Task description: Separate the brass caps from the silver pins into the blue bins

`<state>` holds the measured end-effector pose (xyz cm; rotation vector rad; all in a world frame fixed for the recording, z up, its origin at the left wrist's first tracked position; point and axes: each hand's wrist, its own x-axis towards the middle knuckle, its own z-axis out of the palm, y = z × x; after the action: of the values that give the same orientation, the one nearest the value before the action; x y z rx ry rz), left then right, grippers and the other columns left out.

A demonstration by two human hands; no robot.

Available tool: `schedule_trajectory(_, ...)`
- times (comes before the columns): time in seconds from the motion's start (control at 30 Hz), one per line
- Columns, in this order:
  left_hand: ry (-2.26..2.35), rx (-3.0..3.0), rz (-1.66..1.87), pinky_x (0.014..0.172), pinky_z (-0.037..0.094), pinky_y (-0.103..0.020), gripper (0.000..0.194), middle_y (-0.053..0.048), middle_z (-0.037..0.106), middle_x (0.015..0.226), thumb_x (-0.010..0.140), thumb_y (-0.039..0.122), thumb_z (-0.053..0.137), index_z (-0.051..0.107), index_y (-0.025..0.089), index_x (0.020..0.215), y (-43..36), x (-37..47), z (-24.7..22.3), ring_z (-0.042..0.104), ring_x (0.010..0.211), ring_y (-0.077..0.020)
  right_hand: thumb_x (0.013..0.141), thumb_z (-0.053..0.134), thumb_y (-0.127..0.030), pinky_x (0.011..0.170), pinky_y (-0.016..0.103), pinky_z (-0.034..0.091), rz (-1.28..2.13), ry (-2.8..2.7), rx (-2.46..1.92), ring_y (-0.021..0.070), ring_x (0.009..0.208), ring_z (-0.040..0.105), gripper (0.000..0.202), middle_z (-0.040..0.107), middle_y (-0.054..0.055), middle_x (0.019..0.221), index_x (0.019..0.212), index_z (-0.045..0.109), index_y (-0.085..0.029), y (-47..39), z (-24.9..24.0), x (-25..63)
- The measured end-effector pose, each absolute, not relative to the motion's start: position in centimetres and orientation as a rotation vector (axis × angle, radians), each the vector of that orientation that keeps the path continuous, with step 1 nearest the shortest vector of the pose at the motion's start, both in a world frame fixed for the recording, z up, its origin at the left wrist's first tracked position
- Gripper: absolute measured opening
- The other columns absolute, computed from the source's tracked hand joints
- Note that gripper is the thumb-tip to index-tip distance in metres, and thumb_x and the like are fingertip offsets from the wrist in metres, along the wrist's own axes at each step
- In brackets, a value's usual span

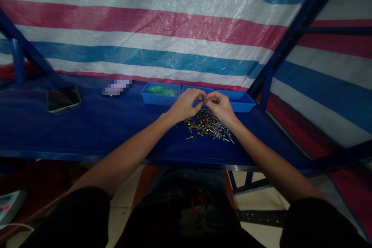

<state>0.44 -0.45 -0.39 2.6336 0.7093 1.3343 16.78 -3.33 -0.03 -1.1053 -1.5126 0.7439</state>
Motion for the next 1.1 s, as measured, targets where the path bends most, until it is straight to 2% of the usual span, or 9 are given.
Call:
schedule_trajectory(0.13,0.733,2.647,1.265,0.083,0.047,-0.034,0.025,-0.004,0.066,0.096,0.082,0.013,0.056,0.058,0.021,0.106,-0.5,0.3,-0.1,0.059,0.095,-0.0193,0.073,0.059,-0.021,0.061,0.029,0.043,0.713,-1.547,-1.131,0.0131,0.064,0.055,0.015,0.057,-0.002,0.068,0.08,0.046,-0.023,-3.2,-0.3,16.7)
schedule_trajectory(0.4,0.686,2.646,1.177,0.087,0.046,-0.033,0.034,-0.005,0.065,0.107,0.082,0.006,0.05,0.055,0.021,0.113,-0.9,0.6,-0.3,0.058,0.1,-0.0186,0.077,0.057,-0.028,0.066,0.03,0.046,0.667,-1.645,-1.125,0.0153,0.074,0.056,0.02,0.054,0.0,0.073,0.078,0.037,-0.023,-2.5,-1.2,17.0)
schedule_trajectory(0.57,0.706,2.637,1.15,0.085,0.048,-0.032,0.037,-0.005,0.066,0.103,0.079,0.003,0.049,0.056,0.019,0.112,-0.9,0.5,-0.1,0.059,0.097,-0.0177,0.076,0.061,-0.027,0.066,0.03,0.046,0.704,-1.582,-1.082,0.0144,0.071,0.057,0.02,0.057,-0.002,0.072,0.079,0.041,-0.023,-2.4,-1.4,16.5)
schedule_trajectory(0.7,0.787,2.533,1.244,0.081,0.05,-0.031,0.025,-0.005,0.068,0.097,0.081,0.008,0.053,0.061,0.018,0.103,-0.7,0.3,0.4,0.063,0.089,-0.0162,0.081,0.06,-0.033,0.067,0.03,0.047,0.687,-1.57,-1.056,0.0148,0.07,0.06,0.017,0.06,-0.001,0.072,0.086,0.047,-0.022,-2.7,-1.2,16.3)
schedule_trajectory(0.87,0.911,2.23,1.293,0.076,0.053,-0.029,0.009,-0.004,0.072,0.09,0.085,0.02,0.059,0.063,0.017,0.092,-0.3,0.3,0.5,0.066,0.081,-0.0147,0.083,0.057,-0.026,0.066,0.031,0.046,0.373,-1.767,-1.151,0.0158,0.068,0.06,0.014,0.065,0.0,0.074,0.096,0.055,-0.021,-3.5,-0.8,16.6)
schedule_trajectory(1.1,0.821,2.081,1.203,0.075,0.056,-0.03,0.008,-0.004,0.073,0.085,0.085,0.023,0.062,0.065,0.017,0.089,-0.1,0.8,-0.1,0.068,0.077,-0.0144,0.086,0.051,-0.024,0.063,0.03,0.04,0.067,-1.87,-1.191,0.0153,0.064,0.055,0.01,0.061,0.001,0.07,0.084,0.06,-0.02,-4.1,-0.4,16.7)
